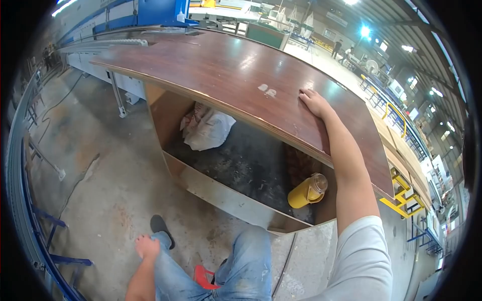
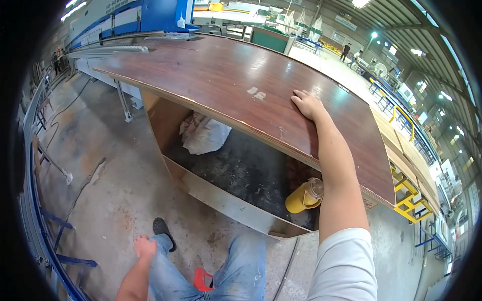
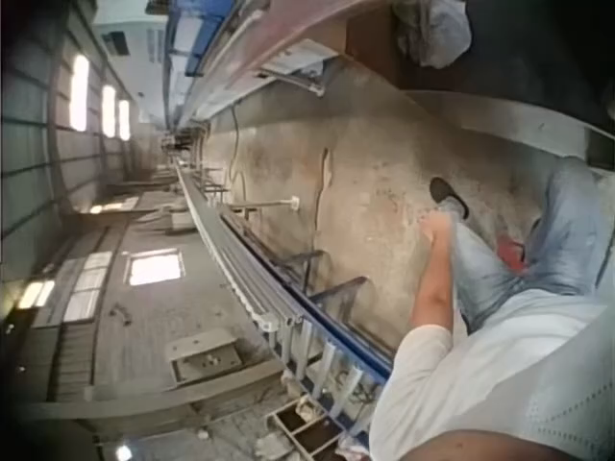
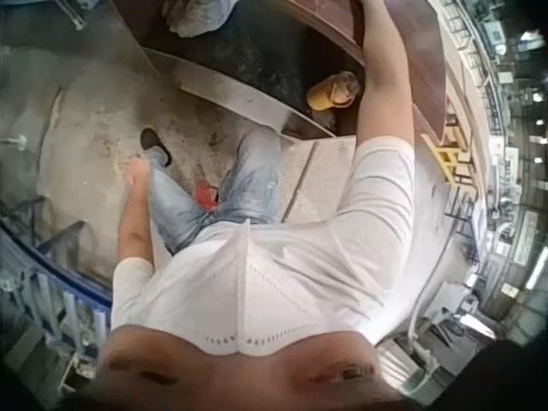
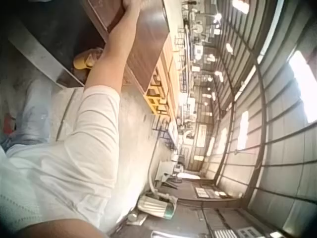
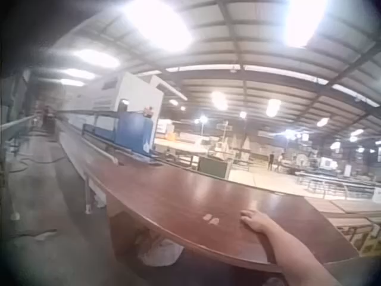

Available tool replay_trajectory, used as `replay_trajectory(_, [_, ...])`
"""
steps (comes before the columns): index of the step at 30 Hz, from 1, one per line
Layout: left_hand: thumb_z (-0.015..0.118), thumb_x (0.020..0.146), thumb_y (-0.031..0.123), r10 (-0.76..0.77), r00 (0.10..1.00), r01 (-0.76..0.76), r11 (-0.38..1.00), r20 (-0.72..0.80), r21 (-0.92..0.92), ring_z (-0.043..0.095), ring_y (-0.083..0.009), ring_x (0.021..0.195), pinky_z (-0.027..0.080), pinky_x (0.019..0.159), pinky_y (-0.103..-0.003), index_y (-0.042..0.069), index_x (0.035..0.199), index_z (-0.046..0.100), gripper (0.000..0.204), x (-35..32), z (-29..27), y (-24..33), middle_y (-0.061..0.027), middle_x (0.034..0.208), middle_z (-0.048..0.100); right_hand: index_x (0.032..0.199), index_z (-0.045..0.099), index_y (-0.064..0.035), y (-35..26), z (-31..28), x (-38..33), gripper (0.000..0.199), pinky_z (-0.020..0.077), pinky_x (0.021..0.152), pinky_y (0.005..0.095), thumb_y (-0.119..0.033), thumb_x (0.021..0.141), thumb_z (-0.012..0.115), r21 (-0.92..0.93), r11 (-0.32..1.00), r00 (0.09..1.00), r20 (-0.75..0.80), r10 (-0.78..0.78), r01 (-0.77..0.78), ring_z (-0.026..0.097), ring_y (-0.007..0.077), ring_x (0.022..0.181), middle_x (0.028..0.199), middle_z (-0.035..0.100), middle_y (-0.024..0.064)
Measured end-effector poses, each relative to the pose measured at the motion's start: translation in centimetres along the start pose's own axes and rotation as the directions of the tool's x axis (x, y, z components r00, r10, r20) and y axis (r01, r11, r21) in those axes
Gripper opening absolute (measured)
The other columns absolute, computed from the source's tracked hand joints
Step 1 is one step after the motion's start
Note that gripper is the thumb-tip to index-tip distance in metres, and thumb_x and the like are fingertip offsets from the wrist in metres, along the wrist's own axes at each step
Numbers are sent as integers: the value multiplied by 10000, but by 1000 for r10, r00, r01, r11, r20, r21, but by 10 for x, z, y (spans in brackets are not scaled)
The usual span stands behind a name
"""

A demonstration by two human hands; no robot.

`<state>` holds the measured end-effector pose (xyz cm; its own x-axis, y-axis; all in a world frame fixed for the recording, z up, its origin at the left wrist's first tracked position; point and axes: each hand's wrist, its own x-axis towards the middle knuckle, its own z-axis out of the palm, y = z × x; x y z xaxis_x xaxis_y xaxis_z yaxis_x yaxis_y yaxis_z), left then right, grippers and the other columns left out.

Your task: Moving and stacking large wooden boards from a processing line onto a pallet.

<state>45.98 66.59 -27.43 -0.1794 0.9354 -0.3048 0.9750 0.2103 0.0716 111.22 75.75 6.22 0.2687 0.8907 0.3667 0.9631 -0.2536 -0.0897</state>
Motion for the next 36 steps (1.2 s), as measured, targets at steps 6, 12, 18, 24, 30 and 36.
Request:
replay_trajectory(6, [587, 752, 334, -2, 1000, 2, 1000, 22, 2, 468, -294, 1114, 399, 918, -438, 96, 1048, 632, 382, 0, -6, 7, -105, 1155, 524, 1110, 626, -74, -14, -12, -5, 415, 399, 951, 373, -359, 846, 481, 75, 997, 1000, 10, 20, -21, 521, 330, 1117, 1171, 580, 179])
replay_trajectory(12, [583, 756, 324, -16, 1000, 16, 1000, 17, 4, 472, -290, 1110, 399, 911, -438, 98, 1039, 633, 366, -3, -9, 6, -102, 1149, 532, 1095, 640, -86, -21, -15, -10, 400, 415, 935, 377, -353, 835, 496, 106, 991, 996, -18, 86, -84, 547, 334, 1078, 1137, 603, 164])
replay_trajectory(18, [581, 759, 319, -35, 999, 35, 999, 15, 10, 481, -287, 1101, 401, 908, -429, 104, 1047, 634, 364, -6, -14, 6, -101, 1132, 545, 1076, 652, -92, -22, -16, -12, 378, 418, 933, 375, -338, 832, 501, 106, 990, 995, -27, 99, -95, 554, 329, 1070, 1125, 611, 156])
replay_trajectory(24, [584, 759, 323, -38, 999, 38, 999, 13, 23, 484, -282, 1104, 401, 908, -428, 109, 1048, 636, 363, -5, -12, 6, -95, 1140, 546, 1059, 653, -75, -21, -15, -12, 361, 433, 904, 367, -322, 841, 508, 88, 992, 993, -61, 97, -92, 569, 342, 1031, 1088, 622, 168])
replay_trajectory(30, [584, 755, 313, 15, 1000, -14, 999, -15, 46, 498, -286, 1088, 413, 902, -422, 91, 1015, 646, 347, 0, -2, 6, -118, 1128, 553, 1300, 467, -123, -10, -1, -6, 453, 303, 1050, 376, -364, 930, 366, -70, 995, 992, 107, -62, 70, 360, 330, 1273, 1396, 387, 135])
replay_trajectory(36, [582, 752, 316, 146, 984, -137, 987, -101, 82, 528, -317, 1025, 432, 884, -407, 57, 950, 654, 334, 5, 13, 21, -149, 1056, 583, 1305, 464, -180, -29, -12, -38, 505, 312, 1040, 428, -471, 904, 365, -151, 988, 992, 127, -15, 34, 375, 305, 1272, 1405, 379, 111])
